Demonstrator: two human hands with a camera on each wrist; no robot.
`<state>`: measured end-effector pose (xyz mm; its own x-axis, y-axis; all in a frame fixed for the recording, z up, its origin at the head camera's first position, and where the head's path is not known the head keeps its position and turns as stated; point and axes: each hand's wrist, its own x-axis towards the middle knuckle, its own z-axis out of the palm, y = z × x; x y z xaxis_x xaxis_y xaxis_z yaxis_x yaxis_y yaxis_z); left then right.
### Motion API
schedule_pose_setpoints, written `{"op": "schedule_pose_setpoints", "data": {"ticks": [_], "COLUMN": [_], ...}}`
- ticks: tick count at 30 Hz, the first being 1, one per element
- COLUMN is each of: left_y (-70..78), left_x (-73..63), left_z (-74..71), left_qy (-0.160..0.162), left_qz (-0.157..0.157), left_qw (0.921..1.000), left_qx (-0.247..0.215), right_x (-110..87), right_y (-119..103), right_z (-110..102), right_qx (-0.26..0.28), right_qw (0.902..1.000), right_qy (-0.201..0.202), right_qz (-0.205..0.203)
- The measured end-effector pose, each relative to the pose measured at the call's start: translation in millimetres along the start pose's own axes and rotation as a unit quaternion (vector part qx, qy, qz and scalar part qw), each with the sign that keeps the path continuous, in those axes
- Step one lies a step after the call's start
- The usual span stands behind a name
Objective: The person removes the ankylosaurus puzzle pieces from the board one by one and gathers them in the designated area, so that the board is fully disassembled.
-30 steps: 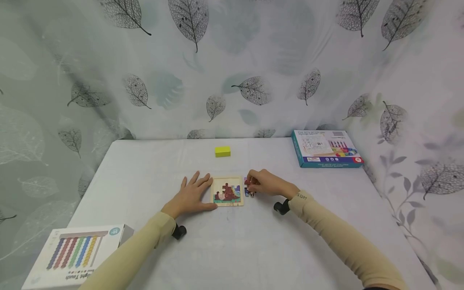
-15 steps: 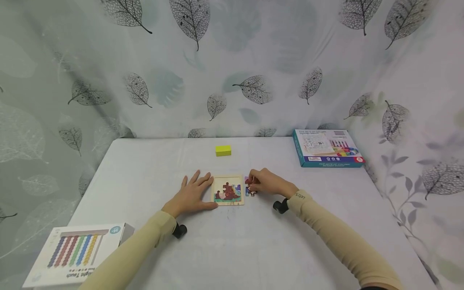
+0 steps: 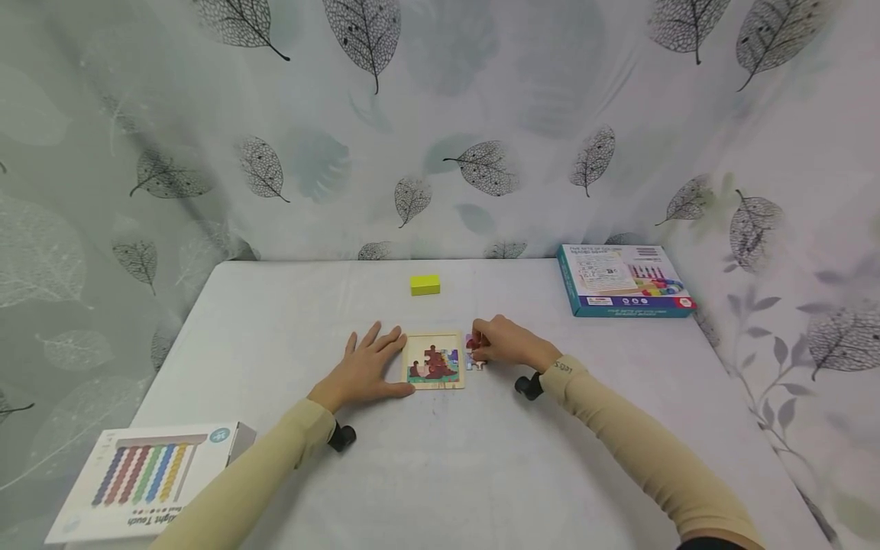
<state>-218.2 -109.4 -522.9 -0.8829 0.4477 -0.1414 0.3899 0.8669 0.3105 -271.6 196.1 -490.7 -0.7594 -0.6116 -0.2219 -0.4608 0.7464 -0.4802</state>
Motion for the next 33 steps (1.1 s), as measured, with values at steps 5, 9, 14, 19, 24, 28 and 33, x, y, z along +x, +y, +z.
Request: {"op": "schedule_pose_setpoints", "data": {"ticks": [5, 9, 14, 19, 24, 28, 33], "left_y": [0.7, 1.1, 1.7, 1.8, 2.1, 2.8, 3.0], "left_x": [0.3, 0.2, 0.2, 0.6, 0.5, 0.0, -0.6], "left_z": [-0.8, -1.5, -2.3, -2.4, -2.9, -3.9, -3.9], "left_qy": [-0.001, -0.001, -0.001, 0.001, 0.001, 0.0, -0.006], "left_qz": [-0.001, -0.001, 0.001, 0.001, 0.0, 0.0, -0.001], "left_qw": [1.0, 1.0, 1.0, 1.0, 1.0, 1.0, 1.0], "left_qx": [0.004, 0.005, 0.002, 0.007, 0.008, 0.006, 0.002], "right_x": [1.6, 2.7, 2.3, 2.4, 2.4, 1.3, 1.4], "right_y": [-1.7, -2.7, -1.4, -0.6, -0.6, -2.0, -7.9], "right_z": [-3.9, -5.9, -6.1, -6.2, -5.7, -5.9, -5.2], "right_qx": [-0.01, -0.025, -0.036, -0.033, -0.028, -0.031, -0.035], "right_qw": [0.9998, 0.9995, 0.9992, 0.9994, 0.9994, 0.9993, 0.9989], "right_qy": [-0.012, -0.015, -0.012, -0.009, -0.016, -0.018, -0.014], "right_qz": [0.009, 0.014, 0.008, 0.0, 0.012, 0.006, -0.028]}}
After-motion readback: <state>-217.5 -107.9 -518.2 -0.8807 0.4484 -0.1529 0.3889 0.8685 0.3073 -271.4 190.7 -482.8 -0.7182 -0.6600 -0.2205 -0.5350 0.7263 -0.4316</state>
